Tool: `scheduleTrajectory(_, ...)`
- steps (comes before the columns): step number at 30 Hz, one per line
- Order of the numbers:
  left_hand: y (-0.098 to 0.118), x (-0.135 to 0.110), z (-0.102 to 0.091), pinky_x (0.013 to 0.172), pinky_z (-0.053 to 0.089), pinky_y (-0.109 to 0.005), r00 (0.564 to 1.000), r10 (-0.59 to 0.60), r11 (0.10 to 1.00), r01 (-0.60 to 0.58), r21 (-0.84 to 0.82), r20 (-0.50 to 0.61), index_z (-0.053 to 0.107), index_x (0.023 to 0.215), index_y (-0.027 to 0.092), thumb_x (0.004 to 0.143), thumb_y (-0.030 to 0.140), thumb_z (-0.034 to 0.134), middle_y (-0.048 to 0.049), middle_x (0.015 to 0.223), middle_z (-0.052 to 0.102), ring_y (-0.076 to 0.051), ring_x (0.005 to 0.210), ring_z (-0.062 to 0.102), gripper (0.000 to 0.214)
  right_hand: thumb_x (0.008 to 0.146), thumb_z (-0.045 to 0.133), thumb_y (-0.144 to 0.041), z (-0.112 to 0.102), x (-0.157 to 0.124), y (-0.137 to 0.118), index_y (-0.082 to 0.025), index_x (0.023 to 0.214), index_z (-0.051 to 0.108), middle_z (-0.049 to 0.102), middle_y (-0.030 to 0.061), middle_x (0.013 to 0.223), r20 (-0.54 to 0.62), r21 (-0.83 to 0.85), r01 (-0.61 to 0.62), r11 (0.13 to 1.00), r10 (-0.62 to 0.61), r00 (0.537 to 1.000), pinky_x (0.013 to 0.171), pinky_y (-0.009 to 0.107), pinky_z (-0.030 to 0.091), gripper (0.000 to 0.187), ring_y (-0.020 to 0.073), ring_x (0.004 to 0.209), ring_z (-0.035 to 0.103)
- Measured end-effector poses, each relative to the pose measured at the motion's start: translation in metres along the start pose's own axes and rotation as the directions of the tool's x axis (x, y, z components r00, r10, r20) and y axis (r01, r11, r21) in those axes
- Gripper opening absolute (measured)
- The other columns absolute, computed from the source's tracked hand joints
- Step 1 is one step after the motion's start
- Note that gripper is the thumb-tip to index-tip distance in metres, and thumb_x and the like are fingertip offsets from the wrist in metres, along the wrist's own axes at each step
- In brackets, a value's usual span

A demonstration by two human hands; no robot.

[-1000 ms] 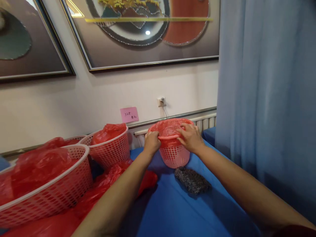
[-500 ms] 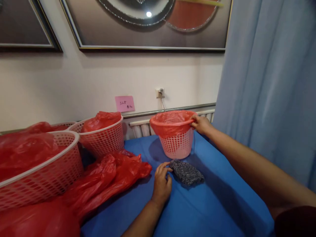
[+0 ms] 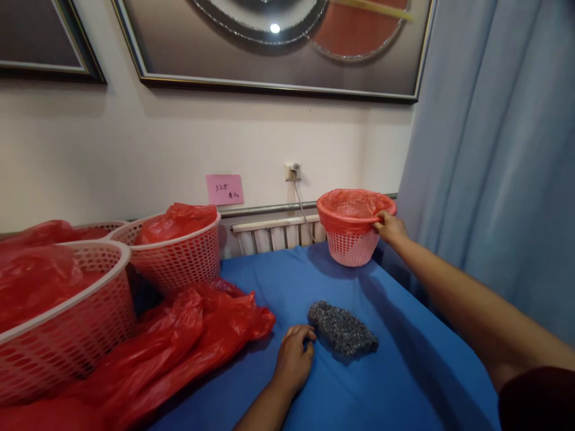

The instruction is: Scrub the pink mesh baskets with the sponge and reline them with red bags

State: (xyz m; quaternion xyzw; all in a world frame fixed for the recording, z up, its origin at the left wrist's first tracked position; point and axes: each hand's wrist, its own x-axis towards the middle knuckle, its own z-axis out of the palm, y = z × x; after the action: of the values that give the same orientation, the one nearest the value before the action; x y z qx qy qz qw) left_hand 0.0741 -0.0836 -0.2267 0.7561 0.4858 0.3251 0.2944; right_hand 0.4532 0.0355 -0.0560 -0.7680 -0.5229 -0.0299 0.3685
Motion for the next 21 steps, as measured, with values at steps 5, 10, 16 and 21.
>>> scheduleTrajectory(5, 0.002, 0.000, -0.002, 0.107, 0.047, -0.043, 1.000, -0.010, 1.000, 0.009, 0.029, 0.030, 0.068, 0.084, 0.022, 0.077, 0.003, 0.052, -0.0081, 0.111, 0.076, -0.027, 0.118, 0.066, 0.026, 0.094, 0.062, -0.031, 0.031, 0.013, -0.011, -0.019, 0.126, 0.067, 0.077, 0.0107, 0.108, 0.002, -0.002, -0.041, 0.999, 0.041, 0.999, 0.090, 0.036, 0.054, 0.035, 0.0270, 0.100, 0.071)
scheduleTrajectory(10, 0.004, 0.000, -0.005, 0.106, 0.047, -0.043, 0.998, -0.018, 0.997, 0.014, 0.072, 0.058, 0.068, 0.086, 0.023, 0.076, 0.004, 0.051, -0.0072, 0.112, 0.076, -0.027, 0.118, 0.066, 0.027, 0.095, 0.060, -0.032, 0.051, 0.024, -0.025, -0.019, 0.131, 0.064, 0.076, 0.0111, 0.110, 0.024, 0.008, -0.028, 1.000, 0.028, 0.999, 0.091, 0.035, 0.053, 0.038, 0.0267, 0.103, 0.071)
scheduleTrajectory(16, 0.004, 0.000, -0.003, 0.106, 0.046, -0.042, 0.997, -0.040, 0.997, 0.036, 0.064, 0.069, 0.067, 0.087, 0.024, 0.076, 0.005, 0.051, -0.0067, 0.112, 0.075, -0.026, 0.118, 0.065, 0.027, 0.096, 0.058, -0.031, 0.061, 0.027, -0.033, -0.019, 0.134, 0.060, 0.074, 0.0123, 0.112, 0.019, 0.001, -0.033, 0.999, 0.033, 0.999, 0.092, 0.036, 0.052, 0.040, 0.0275, 0.104, 0.070)
scheduleTrajectory(21, 0.007, -0.002, -0.004, 0.106, 0.044, -0.042, 0.995, -0.053, 0.997, 0.049, 0.052, 0.086, 0.066, 0.087, 0.023, 0.077, 0.005, 0.051, -0.0062, 0.112, 0.074, -0.026, 0.118, 0.064, 0.026, 0.096, 0.056, -0.030, 0.068, 0.027, -0.035, -0.019, 0.137, 0.056, 0.074, 0.0133, 0.112, 0.018, 0.000, -0.023, 1.000, 0.023, 1.000, 0.092, 0.036, 0.052, 0.042, 0.0272, 0.102, 0.070)
